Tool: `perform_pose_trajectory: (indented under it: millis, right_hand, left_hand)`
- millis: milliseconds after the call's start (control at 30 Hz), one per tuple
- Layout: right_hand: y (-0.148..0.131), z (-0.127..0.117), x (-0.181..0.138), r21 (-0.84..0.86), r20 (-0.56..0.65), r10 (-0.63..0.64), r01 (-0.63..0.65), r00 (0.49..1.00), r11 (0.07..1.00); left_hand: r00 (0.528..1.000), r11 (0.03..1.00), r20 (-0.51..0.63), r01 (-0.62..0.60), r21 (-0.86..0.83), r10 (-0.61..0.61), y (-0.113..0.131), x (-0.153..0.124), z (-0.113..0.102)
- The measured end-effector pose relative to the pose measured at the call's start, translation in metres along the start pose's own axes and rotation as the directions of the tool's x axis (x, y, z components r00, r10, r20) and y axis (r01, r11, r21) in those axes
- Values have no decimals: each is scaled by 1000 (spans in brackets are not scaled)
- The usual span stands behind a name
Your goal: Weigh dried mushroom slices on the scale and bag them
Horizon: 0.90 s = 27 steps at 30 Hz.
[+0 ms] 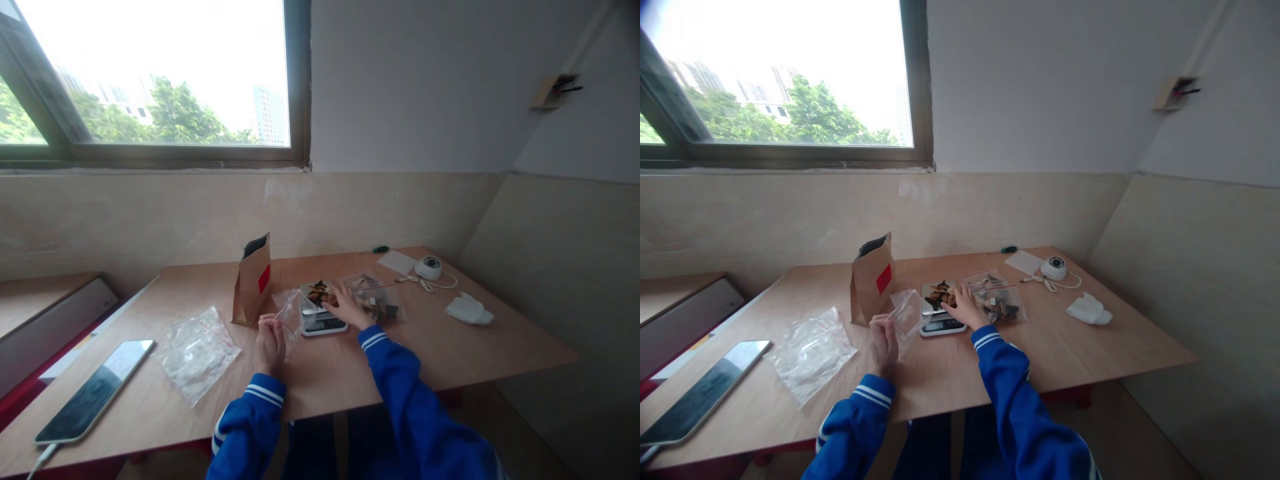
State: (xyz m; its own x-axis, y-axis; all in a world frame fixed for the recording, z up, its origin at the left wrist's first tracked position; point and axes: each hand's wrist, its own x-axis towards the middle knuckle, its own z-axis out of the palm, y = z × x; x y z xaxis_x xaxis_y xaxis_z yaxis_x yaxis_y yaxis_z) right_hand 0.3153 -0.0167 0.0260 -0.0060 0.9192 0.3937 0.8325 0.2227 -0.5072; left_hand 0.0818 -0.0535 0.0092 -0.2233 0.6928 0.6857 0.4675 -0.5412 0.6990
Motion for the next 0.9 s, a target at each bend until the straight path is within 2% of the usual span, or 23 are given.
perform_pose_trajectory:
  millis: [100,300,433,567,667,733,767,833,900]
  right_hand:
    - [6,16,5,-97,52,-3,8,999,995]
    - [2,17,0,-130,-51,-2,-5,999,991]
    - [2,13,0,-130,-113,-62,47,992,990]
    - [-1,11,4,-37,-166,-89,84,982,996]
    - [-19,3,6,138,-215,13,17,976,990]
    - [-41,-8,6,298,-172,83,-29,982,954]
    - [-55,-14,6,376,-109,90,-42,990,926]
    - [-82,-26,6,493,82,4,-44,997,869]
    - [-106,-35,5,466,234,-75,-44,969,884]
  left_hand:
    - [999,999,23,33,-43,-32,-6,-5,4]
    - [996,989,-52,68,-133,-76,-8,-5,8]
    - [991,981,-61,105,-165,-117,-12,-7,9]
    - [985,975,-32,160,-152,-167,-16,-10,8]
    - [982,973,6,186,-135,-186,-17,-10,7]
    - [982,977,41,186,-105,-183,-16,-9,6]
    - [983,980,59,179,-85,-174,-15,-9,6]
    - [988,988,68,145,-52,-141,-11,-7,5]
    - [996,996,16,92,-19,-92,-7,-4,5]
